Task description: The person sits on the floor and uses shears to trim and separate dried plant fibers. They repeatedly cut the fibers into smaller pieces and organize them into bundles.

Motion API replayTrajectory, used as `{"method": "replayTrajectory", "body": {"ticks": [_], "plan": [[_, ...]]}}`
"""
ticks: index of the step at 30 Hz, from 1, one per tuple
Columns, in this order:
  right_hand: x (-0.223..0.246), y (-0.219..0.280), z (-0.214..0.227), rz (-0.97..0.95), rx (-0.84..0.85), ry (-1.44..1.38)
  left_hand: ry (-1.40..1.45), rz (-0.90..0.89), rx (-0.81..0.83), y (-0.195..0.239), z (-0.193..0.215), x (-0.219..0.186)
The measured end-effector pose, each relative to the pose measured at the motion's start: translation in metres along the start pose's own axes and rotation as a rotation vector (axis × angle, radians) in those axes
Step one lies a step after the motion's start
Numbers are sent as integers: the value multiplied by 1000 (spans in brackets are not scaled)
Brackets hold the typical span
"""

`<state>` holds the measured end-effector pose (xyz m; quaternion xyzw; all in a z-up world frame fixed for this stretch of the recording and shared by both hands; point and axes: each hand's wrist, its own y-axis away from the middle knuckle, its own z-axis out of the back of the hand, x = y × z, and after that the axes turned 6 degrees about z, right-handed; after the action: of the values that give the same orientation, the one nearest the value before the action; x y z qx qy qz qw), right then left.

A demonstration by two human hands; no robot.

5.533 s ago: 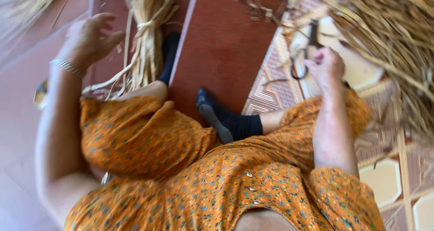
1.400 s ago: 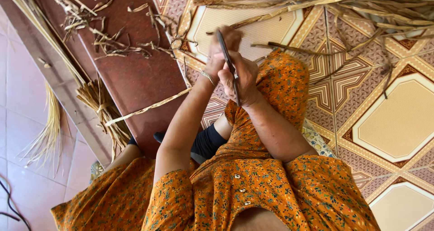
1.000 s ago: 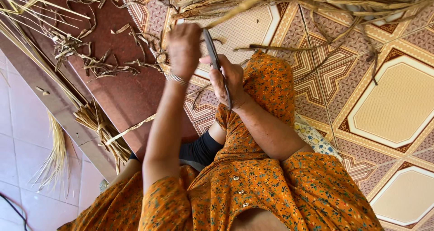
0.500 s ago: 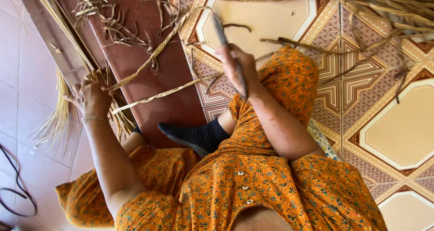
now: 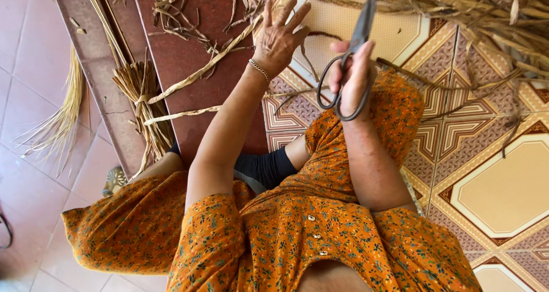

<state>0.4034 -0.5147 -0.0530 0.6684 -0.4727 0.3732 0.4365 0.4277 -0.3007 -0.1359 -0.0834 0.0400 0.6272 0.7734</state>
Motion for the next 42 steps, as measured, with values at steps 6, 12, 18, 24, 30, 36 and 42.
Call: {"method": "replayTrajectory", "body": {"ticks": [6,12,18,24,30,36,42], "plan": [[-12,2,-3,-20,152,196,559,310,-77,-9,5,11],[-35,-12,0,-106,178,345,758,230,-320,16,49,3],[-37,-11,-4,40,194,584,789,299,-155,18,70,-12],[-37,-7,-5,50,147,522,903,272,-168,31,54,-13],[-31,-6,-9,421,173,247,821,444,78,37,12,-37],[12,-2,22,389,-230,135,460,48,-88,23,-2,-62],[15,-11,24,314,-225,72,333,-61,61,-13,14,-57]]}}
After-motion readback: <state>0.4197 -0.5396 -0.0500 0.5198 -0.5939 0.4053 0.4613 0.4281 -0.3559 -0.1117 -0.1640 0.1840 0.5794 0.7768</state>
